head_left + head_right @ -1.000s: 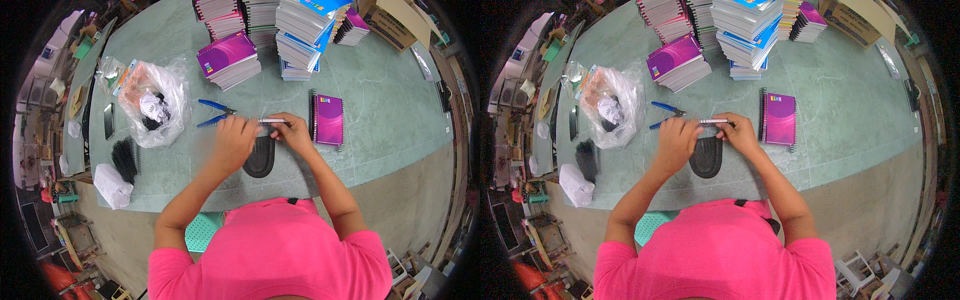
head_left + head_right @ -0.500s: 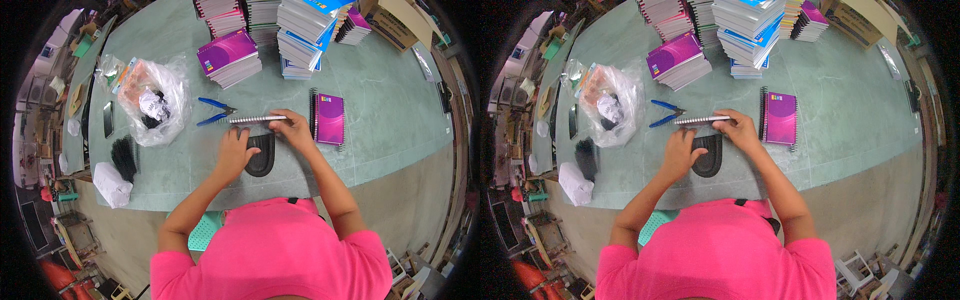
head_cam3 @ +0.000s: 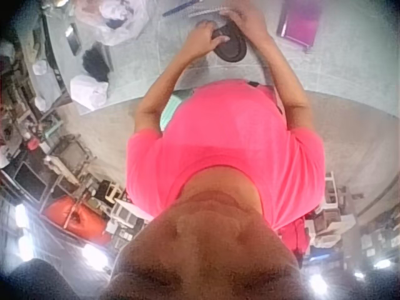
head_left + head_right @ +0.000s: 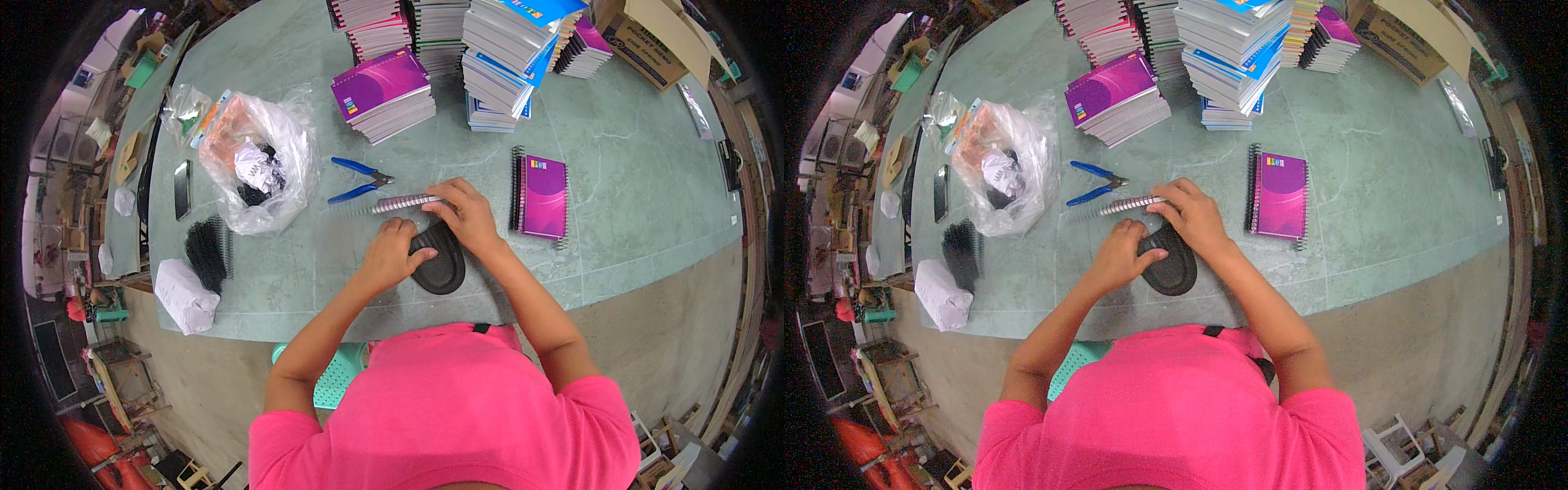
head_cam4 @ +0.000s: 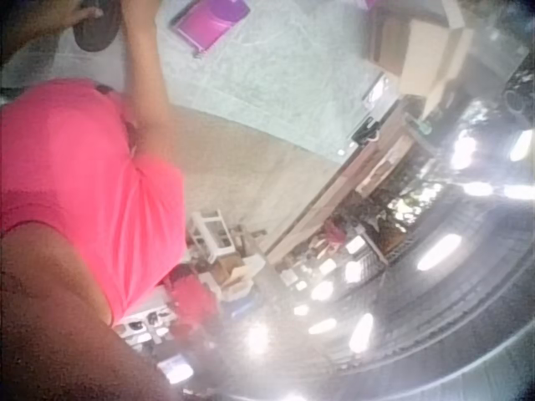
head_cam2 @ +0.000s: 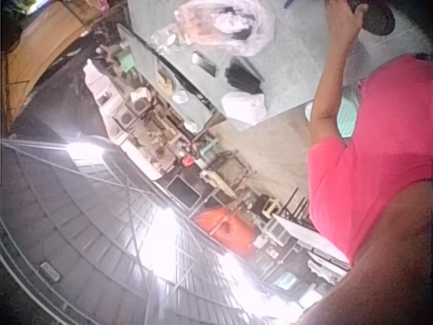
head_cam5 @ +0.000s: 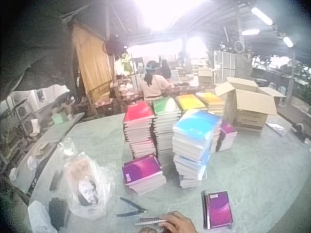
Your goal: The person assembles spiral notebooks by threading plastic coils through pre-punched holes in stacks of paper and covers, then trims and bends the coil ends using a pair of pliers.
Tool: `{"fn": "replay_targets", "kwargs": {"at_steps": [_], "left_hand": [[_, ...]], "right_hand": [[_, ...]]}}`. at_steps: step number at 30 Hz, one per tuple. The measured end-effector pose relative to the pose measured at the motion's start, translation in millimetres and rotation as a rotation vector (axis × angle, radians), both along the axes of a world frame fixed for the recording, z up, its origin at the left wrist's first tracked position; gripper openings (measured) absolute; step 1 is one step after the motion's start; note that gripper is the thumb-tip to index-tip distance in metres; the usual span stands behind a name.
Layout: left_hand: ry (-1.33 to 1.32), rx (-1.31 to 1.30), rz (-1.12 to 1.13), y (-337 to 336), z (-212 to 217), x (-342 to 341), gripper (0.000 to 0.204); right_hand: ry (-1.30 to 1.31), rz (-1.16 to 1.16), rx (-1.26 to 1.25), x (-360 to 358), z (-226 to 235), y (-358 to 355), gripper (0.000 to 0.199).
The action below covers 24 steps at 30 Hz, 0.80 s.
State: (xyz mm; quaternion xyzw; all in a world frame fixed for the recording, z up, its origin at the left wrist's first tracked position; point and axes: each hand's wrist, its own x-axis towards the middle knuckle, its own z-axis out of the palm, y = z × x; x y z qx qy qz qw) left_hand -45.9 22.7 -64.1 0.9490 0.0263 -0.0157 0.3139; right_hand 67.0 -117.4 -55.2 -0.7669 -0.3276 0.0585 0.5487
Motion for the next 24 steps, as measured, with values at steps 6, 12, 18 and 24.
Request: {"fn": "replay_targets", "kwargs": {"at_steps": [6, 12, 18, 24], "left_hand": [[0.251, -0.345, 0.097, -13.1, 29.7, 1.0, 0.039], [0.078, -0.430, 0.036, -13.3, 13.7, -8.3, 0.037], [0.036, -0.441, 0.007, -7.7, 4.5, -7.2, 0.040], [-0.039, -0.347, 0.014, -8.7, 12.6, -5.7, 0.032]], "right_hand": [[-0.162, -0.060, -0.068, 3.5, -6.2, 6.0, 0.018], [-0.177, -0.074, -0.105, 1.5, 0.4, 7.8, 0.016], [-0.241, -0.064, -0.177, 5.6, -1.8, 10.1, 0.021], [-0.231, -0.115, -0.244, 7.8, 3.5, 15.8, 0.024]]}}
